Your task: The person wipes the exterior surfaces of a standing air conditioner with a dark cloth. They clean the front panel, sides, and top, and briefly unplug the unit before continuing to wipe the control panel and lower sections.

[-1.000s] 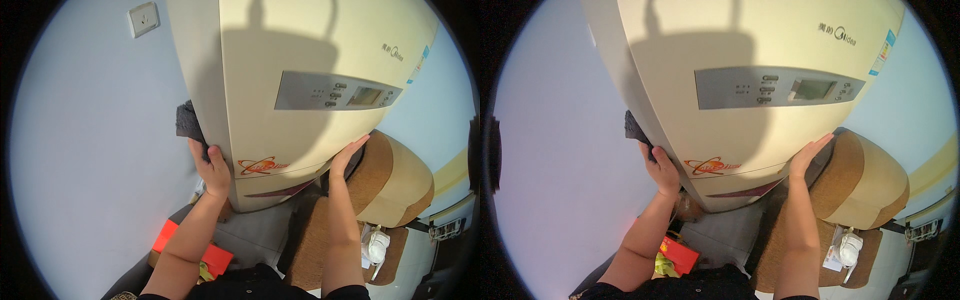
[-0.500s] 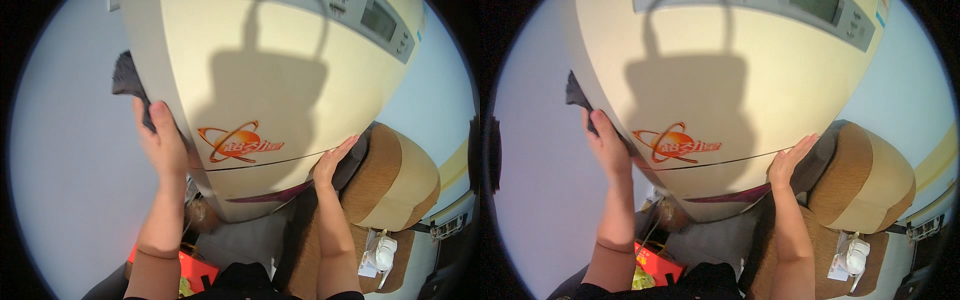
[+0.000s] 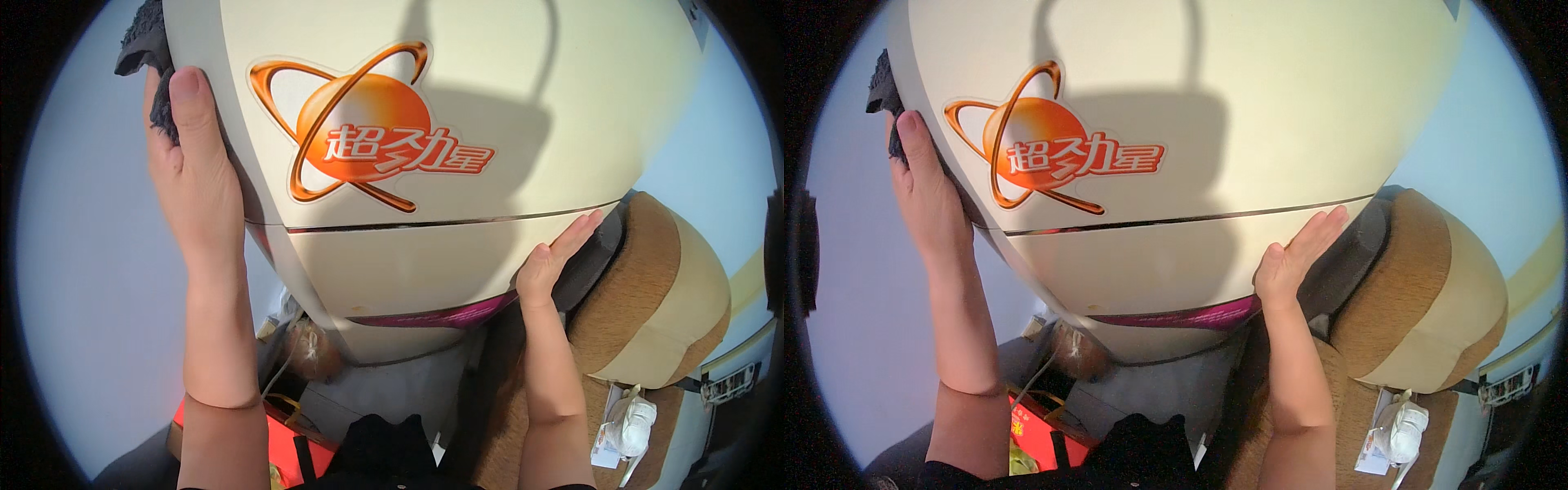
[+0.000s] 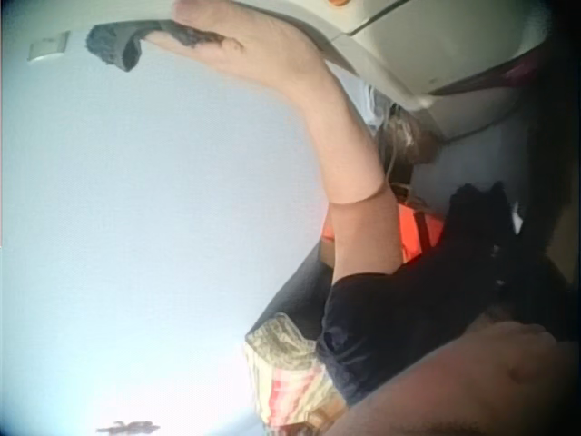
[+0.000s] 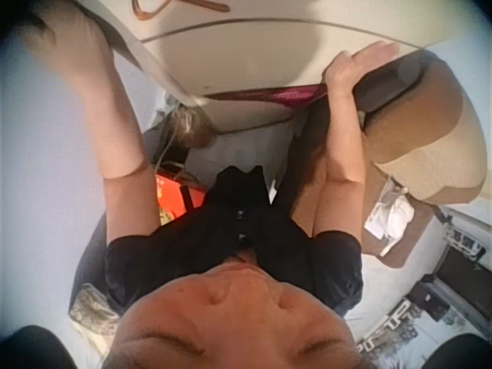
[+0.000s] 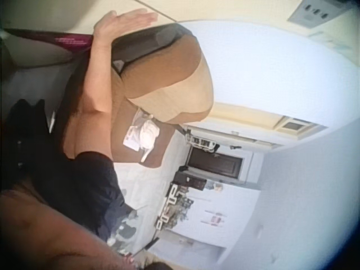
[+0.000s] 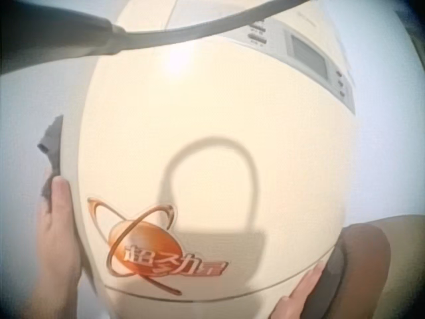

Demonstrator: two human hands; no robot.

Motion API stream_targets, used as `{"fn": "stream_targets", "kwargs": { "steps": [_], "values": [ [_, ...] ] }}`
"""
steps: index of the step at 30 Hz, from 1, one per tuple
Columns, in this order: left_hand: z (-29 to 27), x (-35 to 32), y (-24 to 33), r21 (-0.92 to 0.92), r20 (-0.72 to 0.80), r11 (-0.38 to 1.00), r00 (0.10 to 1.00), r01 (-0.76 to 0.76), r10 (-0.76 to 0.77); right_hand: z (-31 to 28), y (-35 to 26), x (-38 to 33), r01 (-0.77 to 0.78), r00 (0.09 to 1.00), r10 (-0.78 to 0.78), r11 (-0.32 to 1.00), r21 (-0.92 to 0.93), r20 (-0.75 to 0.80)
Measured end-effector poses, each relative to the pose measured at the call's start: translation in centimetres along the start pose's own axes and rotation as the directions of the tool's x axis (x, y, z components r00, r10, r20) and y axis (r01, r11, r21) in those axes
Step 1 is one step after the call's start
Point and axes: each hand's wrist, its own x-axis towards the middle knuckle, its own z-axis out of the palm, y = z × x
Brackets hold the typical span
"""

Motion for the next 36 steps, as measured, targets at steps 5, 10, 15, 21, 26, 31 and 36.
{"fn": "stream_targets", "kwargs": {
  "steps": [5, 10, 15, 21, 26, 31, 36],
  "values": [
    [-0.1, -0.4, -0.3, 0.053, 0.035, 0.997, 0.998, -0.047, 0.045, 0.1, 0.4, -0.3, 0.022, 0.998, -0.022, 1.0, -0.008, -0.053],
    [-1.3, 0.9, -2.0, 0.038, 0.002, 0.999, 1.0, -0.018, 0.018, 0.6, -0.2, 0.0, 0.04, 0.996, -0.042, 0.999, -0.02, -0.079],
    [-3.0, -7.9, -5.8, 0.171, 0.017, 0.984, 0.999, -0.04, 0.038, 1.2, 0.2, -0.9, 0.057, 0.995, -0.059, 0.998, -0.019, -0.082],
    [-6.1, -23.2, -12.1, 0.078, 0.058, 0.943, 0.943, 0.324, -0.329, 1.3, 2.9, -6.6, 0.092, 0.996, -0.094, 0.975, -0.203, 0.002],
    [-7.4, -23.1, -12.4, 0.182, 0.071, 0.968, 0.98, 0.172, -0.188, 1.7, 2.6, -6.5, 0.124, 0.992, -0.123, 0.987, -0.1, 0.015],
    [-7.2, -24.2, -13.0, 0.231, 0.029, 0.954, 0.979, 0.191, -0.204, 0.5, 4.9, -10.3, 0.176, 0.961, -0.158, 0.983, -0.058, 0.228],
    [-8.1, -23.4, -12.0, 0.196, 0.145, 0.959, 0.961, 0.204, -0.234, -3.7, 9.1, -19.3, 0.118, 0.826, -0.101, 0.993, 0.006, 0.554]
  ]
}}
